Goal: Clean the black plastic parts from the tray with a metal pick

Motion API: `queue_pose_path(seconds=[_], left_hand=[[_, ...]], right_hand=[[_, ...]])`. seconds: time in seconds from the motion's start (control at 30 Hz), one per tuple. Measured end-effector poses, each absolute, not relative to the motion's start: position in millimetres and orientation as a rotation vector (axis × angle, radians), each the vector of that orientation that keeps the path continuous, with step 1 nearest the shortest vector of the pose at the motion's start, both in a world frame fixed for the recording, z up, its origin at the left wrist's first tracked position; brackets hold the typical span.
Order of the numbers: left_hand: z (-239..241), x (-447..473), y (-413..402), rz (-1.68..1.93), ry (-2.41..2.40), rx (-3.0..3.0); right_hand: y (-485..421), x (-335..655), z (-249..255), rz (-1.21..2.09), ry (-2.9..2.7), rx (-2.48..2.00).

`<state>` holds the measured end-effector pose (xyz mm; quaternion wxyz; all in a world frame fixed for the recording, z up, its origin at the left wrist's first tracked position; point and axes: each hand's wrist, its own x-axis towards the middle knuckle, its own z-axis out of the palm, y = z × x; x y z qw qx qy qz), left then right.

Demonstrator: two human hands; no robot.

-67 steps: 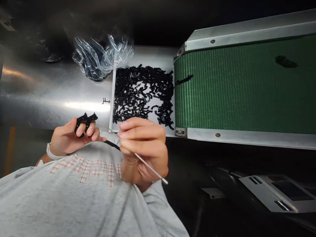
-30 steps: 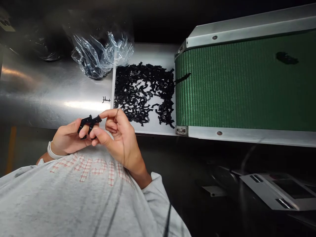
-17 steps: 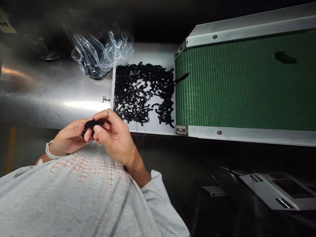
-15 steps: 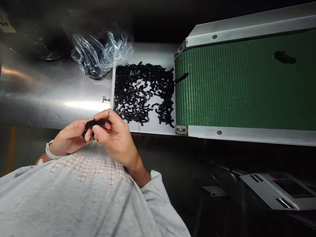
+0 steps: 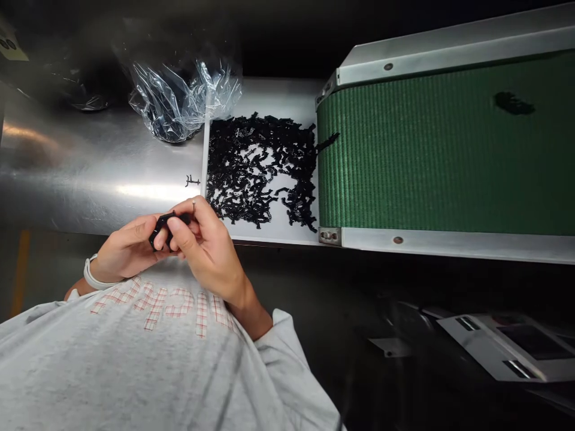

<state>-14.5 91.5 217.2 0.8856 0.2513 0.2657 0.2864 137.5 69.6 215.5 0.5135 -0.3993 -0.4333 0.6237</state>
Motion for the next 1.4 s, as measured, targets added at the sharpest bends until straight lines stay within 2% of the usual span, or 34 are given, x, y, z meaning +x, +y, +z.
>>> queue_pose_path(seconds=[0.6,1.07,1.3,1.4], left_hand=[[215.6,-15.3,91.1,0.569,0.456,0.469],[215.1,-15.7,92.1,0.553,0.434,0.404],[214.9,-19.2,88.4,0.734,0.55,0.918],[217.2,-21.1,89.3,0.745,0.635,1.175]], right_hand=[[68.6,136.2,209.4,1.324,-0.876,-1.011],[66.4,141.1,205.3,1.53,-0.815,-0.929],[62.4,145.5,204.5,1.309,-0.953,-1.014],[63.0,148.1,205.9,1.316,-1.073,-1.03]])
